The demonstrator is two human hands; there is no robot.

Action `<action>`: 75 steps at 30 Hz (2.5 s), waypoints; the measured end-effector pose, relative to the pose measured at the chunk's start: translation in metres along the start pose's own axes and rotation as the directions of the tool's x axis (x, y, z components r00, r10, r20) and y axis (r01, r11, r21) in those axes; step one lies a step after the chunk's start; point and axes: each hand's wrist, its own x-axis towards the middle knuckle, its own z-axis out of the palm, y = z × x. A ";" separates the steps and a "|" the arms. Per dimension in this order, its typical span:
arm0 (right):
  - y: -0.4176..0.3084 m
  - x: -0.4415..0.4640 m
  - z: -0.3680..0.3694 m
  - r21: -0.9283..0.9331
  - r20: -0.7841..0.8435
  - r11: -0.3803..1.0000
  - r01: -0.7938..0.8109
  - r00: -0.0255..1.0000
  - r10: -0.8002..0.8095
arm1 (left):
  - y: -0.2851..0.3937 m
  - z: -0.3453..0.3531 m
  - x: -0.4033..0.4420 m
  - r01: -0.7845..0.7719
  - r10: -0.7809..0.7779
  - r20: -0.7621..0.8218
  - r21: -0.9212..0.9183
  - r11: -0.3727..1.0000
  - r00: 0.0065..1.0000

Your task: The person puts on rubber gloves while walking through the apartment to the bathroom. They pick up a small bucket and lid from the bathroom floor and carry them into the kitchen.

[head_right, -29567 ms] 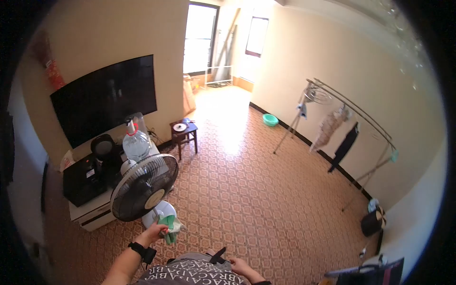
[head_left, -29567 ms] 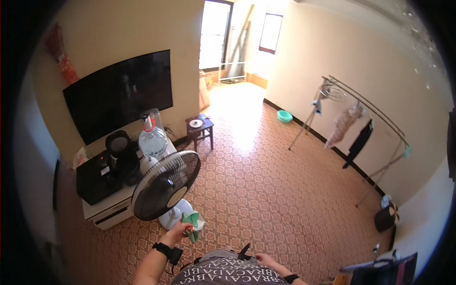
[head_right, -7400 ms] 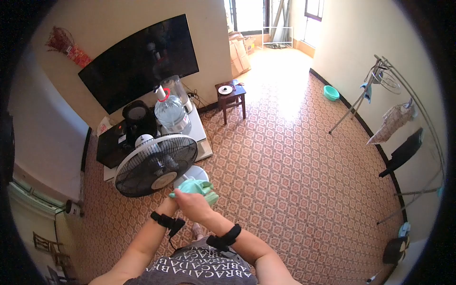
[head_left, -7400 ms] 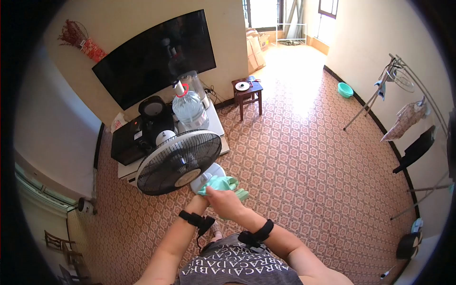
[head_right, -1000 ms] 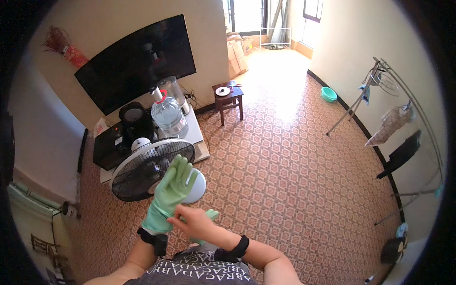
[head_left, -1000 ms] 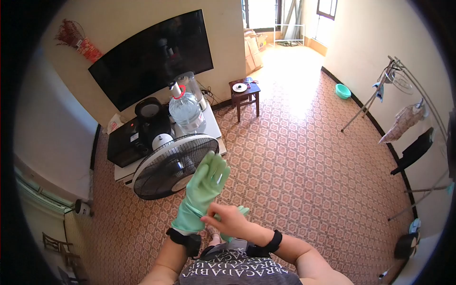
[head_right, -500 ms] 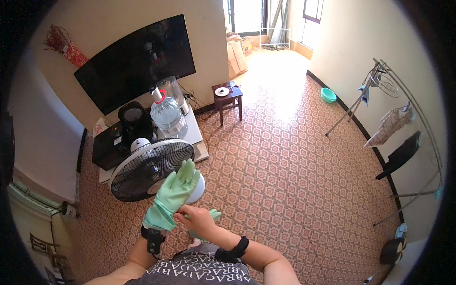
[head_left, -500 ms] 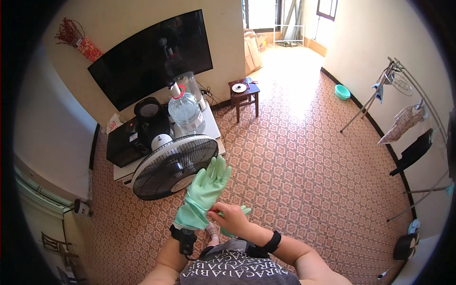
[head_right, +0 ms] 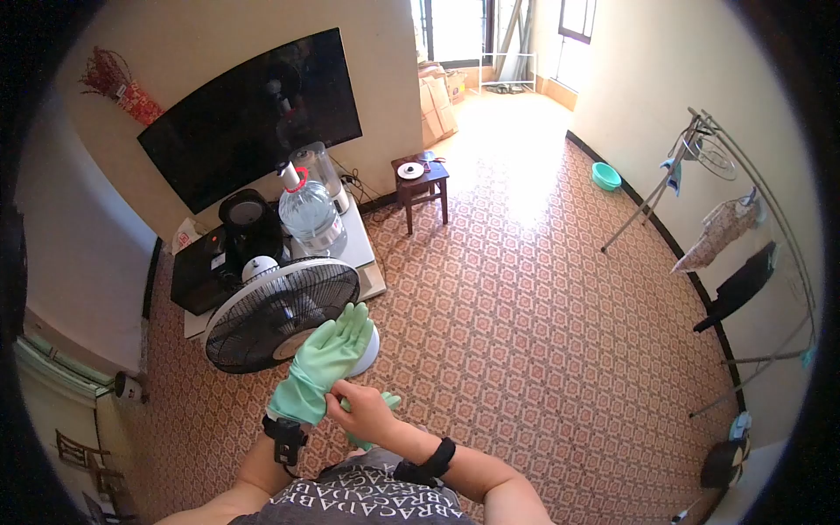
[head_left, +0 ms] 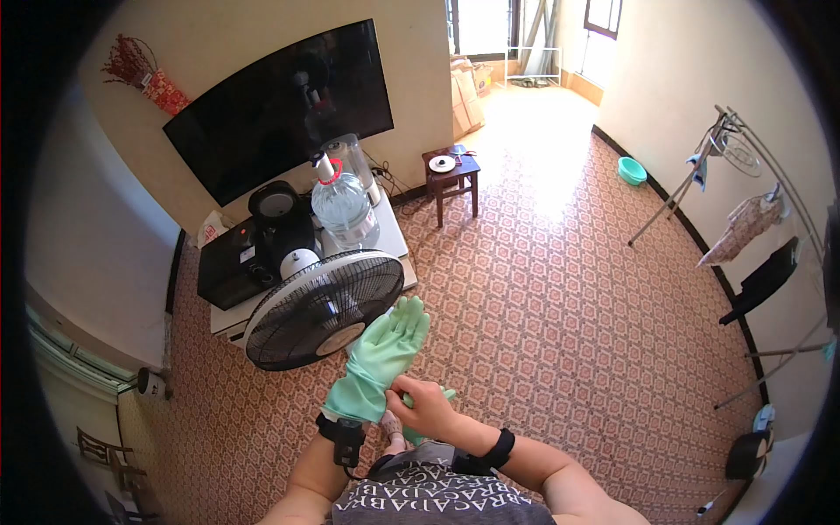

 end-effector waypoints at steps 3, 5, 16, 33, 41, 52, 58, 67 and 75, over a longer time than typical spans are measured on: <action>-0.004 0.003 -0.002 0.013 -0.023 1.000 -0.002 1.000 0.002 | 0.003 -0.007 -0.002 -0.014 0.013 0.016 0.056 0.998 1.000; -0.003 0.006 -0.005 -0.050 -0.020 0.999 0.000 1.000 -0.001 | 0.004 -0.011 -0.002 -0.020 0.018 0.023 0.080 0.997 1.000; -0.007 -0.003 0.005 0.076 0.260 0.984 0.162 0.949 -0.176 | -0.011 -0.009 0.025 -0.029 0.022 0.096 0.073 0.997 0.995; -0.005 0.006 -0.021 0.127 0.345 0.991 -0.033 0.939 -0.013 | 0.025 -0.033 0.023 0.216 -0.212 0.071 -0.061 0.974 0.975; 0.025 0.032 -0.079 0.569 0.017 0.784 -0.249 0.957 0.291 | -0.016 -0.002 -0.016 0.294 -0.262 -0.209 0.890 0.349 0.942; 0.043 0.024 -0.077 0.223 -0.550 0.970 -0.095 0.809 0.206 | -0.011 0.011 0.003 0.131 0.097 -0.217 0.831 0.541 0.971; 0.009 0.001 -0.050 0.176 0.033 0.980 -0.093 0.996 0.089 | 0.008 -0.041 0.049 -0.038 0.063 -0.030 0.524 0.851 0.998; -0.004 0.003 -0.019 0.051 0.162 0.984 0.170 0.971 -0.176 | 0.009 -0.061 0.060 -0.042 0.101 -0.131 0.389 0.920 0.986; 0.019 0.004 -0.007 -0.057 0.066 0.982 0.182 0.982 -0.178 | 0.002 -0.054 0.073 -0.156 0.240 -0.213 0.347 0.925 0.947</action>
